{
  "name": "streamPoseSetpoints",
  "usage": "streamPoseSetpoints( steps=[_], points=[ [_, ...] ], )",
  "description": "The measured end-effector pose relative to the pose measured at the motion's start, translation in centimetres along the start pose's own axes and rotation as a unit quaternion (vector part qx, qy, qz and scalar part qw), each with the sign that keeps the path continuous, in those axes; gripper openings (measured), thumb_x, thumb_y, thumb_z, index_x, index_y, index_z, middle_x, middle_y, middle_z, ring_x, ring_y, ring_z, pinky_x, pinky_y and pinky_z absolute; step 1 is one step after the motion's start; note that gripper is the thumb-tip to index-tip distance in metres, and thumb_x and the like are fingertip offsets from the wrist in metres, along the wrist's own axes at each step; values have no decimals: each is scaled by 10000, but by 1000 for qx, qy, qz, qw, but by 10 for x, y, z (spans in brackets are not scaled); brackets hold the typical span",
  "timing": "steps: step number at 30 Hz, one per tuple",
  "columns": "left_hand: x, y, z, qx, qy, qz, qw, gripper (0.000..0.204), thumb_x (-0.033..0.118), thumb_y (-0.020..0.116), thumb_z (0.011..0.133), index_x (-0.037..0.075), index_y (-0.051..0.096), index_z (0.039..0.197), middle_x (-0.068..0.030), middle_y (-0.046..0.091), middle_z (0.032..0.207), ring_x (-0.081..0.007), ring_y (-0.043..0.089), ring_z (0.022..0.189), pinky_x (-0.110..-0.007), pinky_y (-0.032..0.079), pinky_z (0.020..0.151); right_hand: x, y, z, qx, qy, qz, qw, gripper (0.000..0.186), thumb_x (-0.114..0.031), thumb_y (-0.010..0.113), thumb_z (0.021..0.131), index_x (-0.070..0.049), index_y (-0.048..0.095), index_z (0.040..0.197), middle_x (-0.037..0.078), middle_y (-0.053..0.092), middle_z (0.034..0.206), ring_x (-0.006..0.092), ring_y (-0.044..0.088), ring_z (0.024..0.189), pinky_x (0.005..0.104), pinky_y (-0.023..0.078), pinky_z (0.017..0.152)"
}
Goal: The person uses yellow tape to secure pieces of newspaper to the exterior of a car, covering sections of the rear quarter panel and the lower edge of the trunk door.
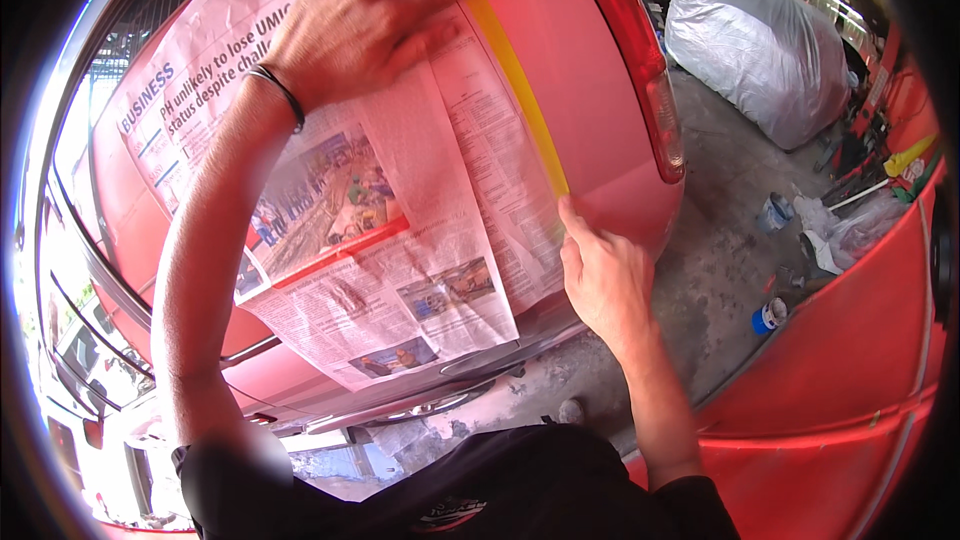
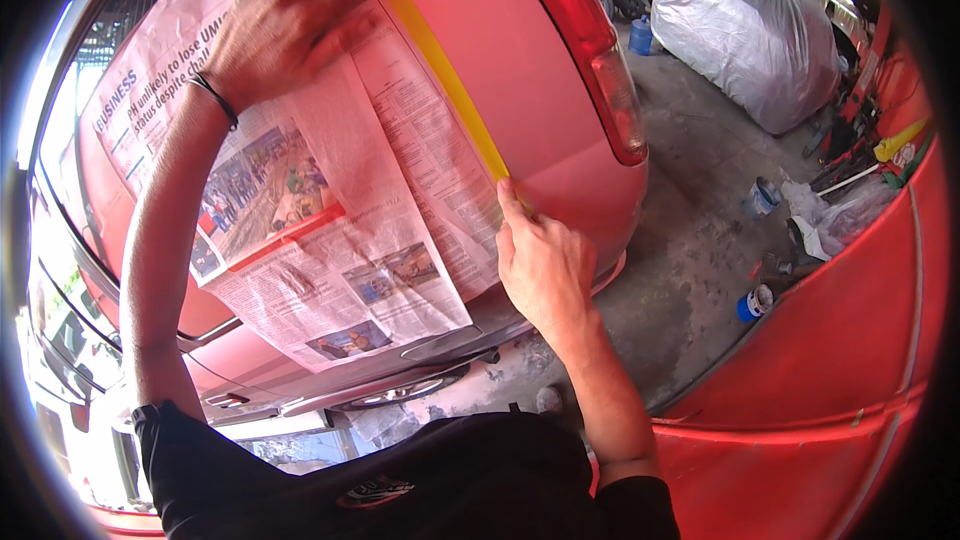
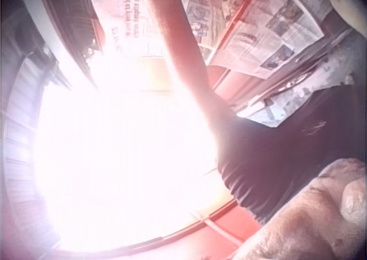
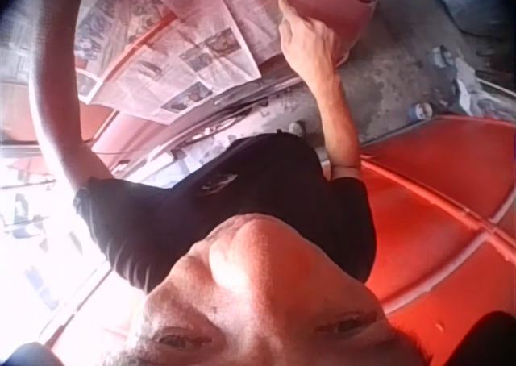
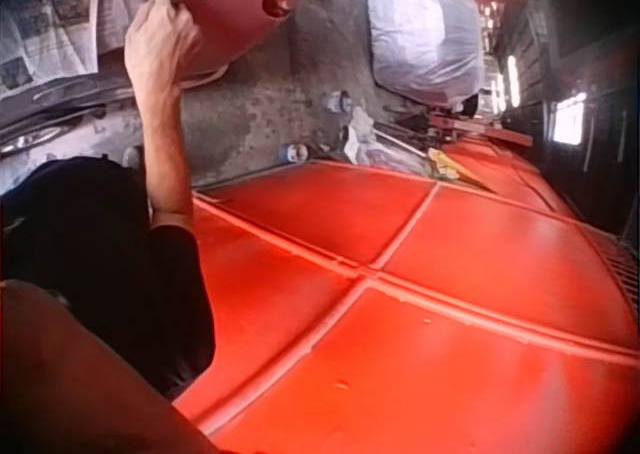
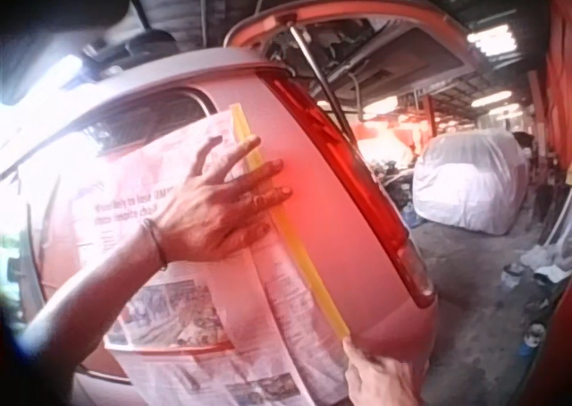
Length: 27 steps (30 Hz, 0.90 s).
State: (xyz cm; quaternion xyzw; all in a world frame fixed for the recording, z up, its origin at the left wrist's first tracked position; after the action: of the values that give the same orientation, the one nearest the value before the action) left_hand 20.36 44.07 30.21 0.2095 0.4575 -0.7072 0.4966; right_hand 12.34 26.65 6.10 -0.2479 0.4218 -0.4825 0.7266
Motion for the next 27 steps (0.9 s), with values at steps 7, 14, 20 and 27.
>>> streamPoseSetpoints(
  steps=[7,14,20,27],
  points=[
    [91,34,-28,-32,42,-109,993,540,429,640,1041,394,569,1575,33,345,1776,-256,181,1684,-625,54,1351,2,2,4,-8,2,19,1000,456,-142,649,978,-76,690,1428,226,725,802,435,723,756,544,568,725],
    [176,65,-41,-68,62,-193,977,586,521,712,950,360,642,1508,47,329,1778,-238,179,1682,-645,60,1354,12,4,5,9,-3,63,998,445,-175,641,1009,-66,687,1437,224,751,832,428,734,735,529,588,705],
    [184,80,-58,-105,40,-190,975,684,581,741,903,372,611,1541,38,308,1785,-252,158,1687,-746,56,1302,31,15,-6,-84,58,433,895,552,-186,716,1058,5,541,1545,205,674,1418,219,663,1282,364,513,1071],
    [189,73,-49,-98,33,-185,977,693,592,733,893,412,599,1549,24,301,1790,-285,155,1687,-784,28,1269,82,-3,-98,-92,133,410,898,521,-101,632,1077,-90,555,1592,-16,608,744,47,545,608,265,480,583]
  ],
)
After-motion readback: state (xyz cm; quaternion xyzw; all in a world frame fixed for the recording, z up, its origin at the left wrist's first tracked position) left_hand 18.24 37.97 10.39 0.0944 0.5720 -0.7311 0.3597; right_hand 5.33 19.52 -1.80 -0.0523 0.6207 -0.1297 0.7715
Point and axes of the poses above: each hand's wrist, its own z-axis towards the middle knuckle, its own y-axis out of the palm, x = y × z, the point moved 9 cm from there along z, towards the middle knuckle
